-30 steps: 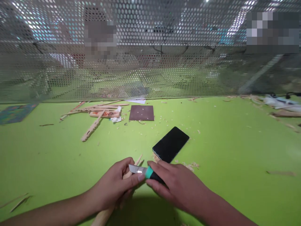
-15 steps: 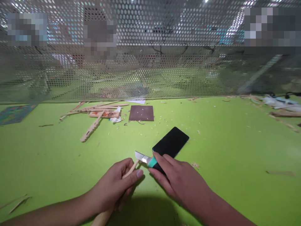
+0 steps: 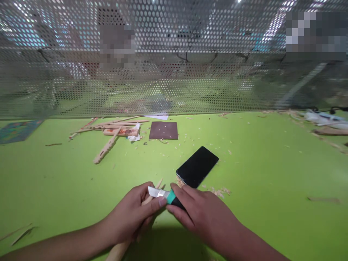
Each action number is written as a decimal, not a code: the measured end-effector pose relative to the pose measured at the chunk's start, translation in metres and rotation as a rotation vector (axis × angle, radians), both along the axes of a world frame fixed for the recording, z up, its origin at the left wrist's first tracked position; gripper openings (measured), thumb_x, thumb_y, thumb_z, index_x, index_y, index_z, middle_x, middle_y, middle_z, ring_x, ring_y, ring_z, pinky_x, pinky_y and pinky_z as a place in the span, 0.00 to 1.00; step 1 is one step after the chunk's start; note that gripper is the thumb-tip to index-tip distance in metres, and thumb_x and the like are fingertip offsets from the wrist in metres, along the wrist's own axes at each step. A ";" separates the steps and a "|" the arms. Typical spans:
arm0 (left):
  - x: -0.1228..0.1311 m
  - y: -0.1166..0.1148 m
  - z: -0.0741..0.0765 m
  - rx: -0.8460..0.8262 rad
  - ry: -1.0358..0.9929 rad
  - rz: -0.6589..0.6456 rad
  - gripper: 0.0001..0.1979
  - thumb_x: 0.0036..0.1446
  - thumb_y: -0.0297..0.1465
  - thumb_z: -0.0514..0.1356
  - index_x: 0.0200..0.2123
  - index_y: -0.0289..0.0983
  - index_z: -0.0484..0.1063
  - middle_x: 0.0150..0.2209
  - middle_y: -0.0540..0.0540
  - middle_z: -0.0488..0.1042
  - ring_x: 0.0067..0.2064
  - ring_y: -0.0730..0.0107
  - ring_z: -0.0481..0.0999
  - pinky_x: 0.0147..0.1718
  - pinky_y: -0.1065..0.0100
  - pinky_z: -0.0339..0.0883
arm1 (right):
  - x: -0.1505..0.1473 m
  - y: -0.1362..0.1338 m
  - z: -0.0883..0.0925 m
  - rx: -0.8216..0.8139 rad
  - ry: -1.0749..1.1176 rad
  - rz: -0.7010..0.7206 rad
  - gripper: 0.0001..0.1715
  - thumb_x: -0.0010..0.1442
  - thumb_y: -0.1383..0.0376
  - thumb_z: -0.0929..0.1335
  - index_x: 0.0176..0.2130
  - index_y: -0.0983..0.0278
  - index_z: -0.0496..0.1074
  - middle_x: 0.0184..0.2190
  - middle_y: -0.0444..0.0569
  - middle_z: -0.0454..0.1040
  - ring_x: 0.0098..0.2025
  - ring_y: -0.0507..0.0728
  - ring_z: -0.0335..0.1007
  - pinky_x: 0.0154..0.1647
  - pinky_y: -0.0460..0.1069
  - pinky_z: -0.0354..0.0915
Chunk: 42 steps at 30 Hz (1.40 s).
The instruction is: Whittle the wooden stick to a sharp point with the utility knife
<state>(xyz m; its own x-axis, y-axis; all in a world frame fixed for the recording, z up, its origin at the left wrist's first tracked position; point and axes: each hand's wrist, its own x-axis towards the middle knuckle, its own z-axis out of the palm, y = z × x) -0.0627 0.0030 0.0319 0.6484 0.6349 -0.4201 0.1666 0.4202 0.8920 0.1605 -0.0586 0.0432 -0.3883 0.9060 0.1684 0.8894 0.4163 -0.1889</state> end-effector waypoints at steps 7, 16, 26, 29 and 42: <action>0.000 -0.001 -0.001 -0.002 0.014 -0.005 0.23 0.62 0.53 0.63 0.35 0.41 0.61 0.19 0.59 0.66 0.13 0.79 0.62 0.11 0.78 0.58 | 0.006 0.004 0.003 0.027 0.022 -0.071 0.35 0.78 0.50 0.52 0.60 0.69 0.72 0.38 0.56 0.83 0.26 0.59 0.80 0.23 0.54 0.75; 0.003 -0.003 0.002 0.041 0.026 0.011 0.23 0.64 0.53 0.62 0.38 0.39 0.65 0.19 0.59 0.65 0.14 0.80 0.60 0.11 0.78 0.58 | 0.000 0.001 0.000 -0.059 0.050 -0.009 0.36 0.78 0.50 0.51 0.58 0.70 0.74 0.43 0.59 0.83 0.34 0.63 0.84 0.29 0.59 0.80; 0.001 0.000 0.001 -0.034 -0.060 -0.015 0.24 0.66 0.53 0.59 0.32 0.38 0.64 0.20 0.55 0.70 0.14 0.78 0.66 0.12 0.76 0.63 | 0.010 0.005 0.001 0.065 0.206 -0.180 0.28 0.77 0.54 0.58 0.59 0.71 0.73 0.45 0.60 0.83 0.38 0.61 0.84 0.34 0.54 0.80; 0.000 0.004 0.001 -0.055 -0.153 -0.034 0.23 0.68 0.50 0.58 0.32 0.36 0.68 0.22 0.51 0.73 0.18 0.77 0.70 0.17 0.76 0.67 | 0.014 0.004 0.001 0.010 0.301 -0.202 0.24 0.75 0.56 0.61 0.57 0.67 0.76 0.48 0.59 0.83 0.43 0.62 0.84 0.40 0.54 0.80; 0.005 0.006 0.011 -0.411 -0.342 0.153 0.13 0.69 0.38 0.63 0.44 0.35 0.65 0.38 0.37 0.83 0.39 0.62 0.86 0.43 0.61 0.78 | -0.008 -0.012 0.020 -0.511 0.872 -0.577 0.28 0.62 0.39 0.69 0.38 0.60 0.77 0.33 0.49 0.77 0.35 0.60 0.73 0.35 0.52 0.69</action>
<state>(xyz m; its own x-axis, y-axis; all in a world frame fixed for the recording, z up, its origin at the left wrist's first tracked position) -0.0576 0.0088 0.0430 0.7045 0.5611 -0.4345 -0.1944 0.7414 0.6423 0.1523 -0.0704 0.0635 0.1720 0.9500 -0.2606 0.4074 -0.3095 -0.8592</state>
